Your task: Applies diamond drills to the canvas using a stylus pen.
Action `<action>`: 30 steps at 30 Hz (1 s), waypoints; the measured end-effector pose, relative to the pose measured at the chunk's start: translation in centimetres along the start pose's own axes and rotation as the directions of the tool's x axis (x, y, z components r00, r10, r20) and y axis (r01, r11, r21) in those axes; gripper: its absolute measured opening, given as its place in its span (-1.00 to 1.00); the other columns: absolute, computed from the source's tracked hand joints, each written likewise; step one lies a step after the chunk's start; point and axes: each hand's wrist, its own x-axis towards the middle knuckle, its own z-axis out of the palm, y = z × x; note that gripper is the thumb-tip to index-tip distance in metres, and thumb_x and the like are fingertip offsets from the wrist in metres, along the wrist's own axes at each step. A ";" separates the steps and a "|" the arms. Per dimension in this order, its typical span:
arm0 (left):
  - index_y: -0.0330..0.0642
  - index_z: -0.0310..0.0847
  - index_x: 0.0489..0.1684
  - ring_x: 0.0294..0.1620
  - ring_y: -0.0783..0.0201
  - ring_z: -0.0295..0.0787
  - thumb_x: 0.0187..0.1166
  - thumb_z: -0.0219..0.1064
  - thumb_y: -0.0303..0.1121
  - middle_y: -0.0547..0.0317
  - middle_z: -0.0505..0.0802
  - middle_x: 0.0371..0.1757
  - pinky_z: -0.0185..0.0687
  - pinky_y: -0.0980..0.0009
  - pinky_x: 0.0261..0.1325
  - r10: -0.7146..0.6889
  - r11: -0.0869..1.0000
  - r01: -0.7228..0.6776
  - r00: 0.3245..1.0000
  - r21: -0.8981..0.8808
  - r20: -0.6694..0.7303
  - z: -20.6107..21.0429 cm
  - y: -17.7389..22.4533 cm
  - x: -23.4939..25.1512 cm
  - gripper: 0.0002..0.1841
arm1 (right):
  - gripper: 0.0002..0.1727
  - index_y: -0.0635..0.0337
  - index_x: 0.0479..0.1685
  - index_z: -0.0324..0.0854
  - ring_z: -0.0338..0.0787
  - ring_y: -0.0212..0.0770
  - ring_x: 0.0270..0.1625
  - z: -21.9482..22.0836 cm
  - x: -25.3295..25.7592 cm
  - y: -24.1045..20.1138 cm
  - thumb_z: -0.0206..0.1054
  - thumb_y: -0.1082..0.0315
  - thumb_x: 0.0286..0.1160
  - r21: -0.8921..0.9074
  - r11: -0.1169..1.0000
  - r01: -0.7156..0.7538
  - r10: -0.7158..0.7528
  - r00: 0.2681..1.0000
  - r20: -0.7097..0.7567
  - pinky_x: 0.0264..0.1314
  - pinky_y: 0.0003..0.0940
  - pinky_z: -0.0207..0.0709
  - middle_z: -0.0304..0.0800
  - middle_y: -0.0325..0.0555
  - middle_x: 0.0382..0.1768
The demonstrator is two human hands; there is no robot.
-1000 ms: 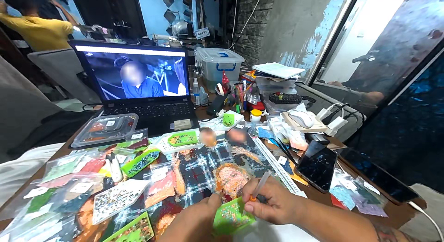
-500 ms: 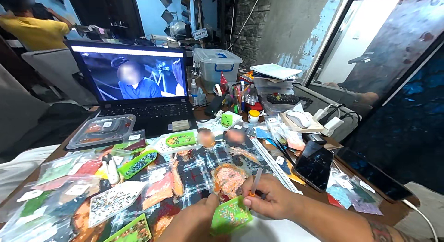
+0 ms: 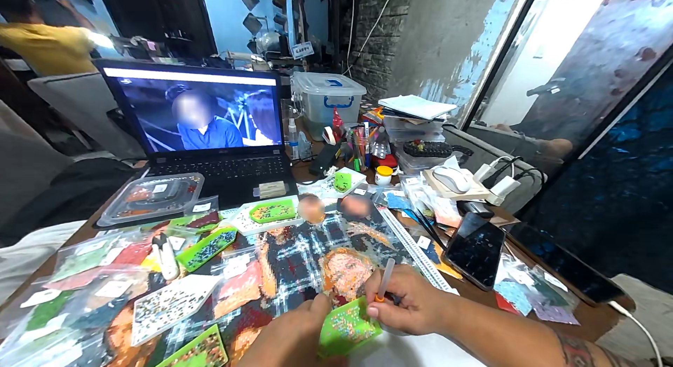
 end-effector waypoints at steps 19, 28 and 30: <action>-0.41 0.50 0.35 0.11 -0.30 0.81 0.52 0.52 -0.09 -0.36 0.79 0.11 0.67 -0.22 0.17 0.026 1.000 -0.026 0.999 -0.004 -0.025 0.2 -0.3 0.0 -0.39 | -0.72 0.34 -0.22 0.56 0.47 -0.46 -0.48 0.0 0.0 0.1 0.19 0.27 0.74 -0.016 0.999 0.029 -0.029 1.000 0.004 -0.39 -0.69 0.32 0.55 -0.07 -0.52; -0.39 0.50 0.36 0.11 -0.28 0.80 0.54 0.50 -0.07 -0.34 0.78 0.11 0.67 -0.21 0.17 0.006 1.000 -0.006 1.000 0.001 -0.003 0.1 -0.2 0.1 -0.39 | -0.71 0.34 -0.22 0.58 0.53 -0.40 -0.43 0.0 -0.2 0.1 0.19 0.25 0.76 -0.032 0.997 0.067 -0.066 0.998 0.020 -0.33 -0.65 0.40 0.59 -0.02 -0.47; -0.39 0.49 0.37 0.11 -0.28 0.80 0.54 0.50 -0.07 -0.35 0.78 0.12 0.67 -0.20 0.17 0.004 1.000 -0.004 1.000 0.005 0.002 0.1 -0.2 0.1 -0.38 | -0.70 0.34 -0.22 0.57 0.53 -0.39 -0.43 -0.1 -0.1 0.1 0.18 0.25 0.76 -0.039 0.997 0.070 -0.070 0.997 0.023 -0.33 -0.64 0.40 0.58 -0.03 -0.48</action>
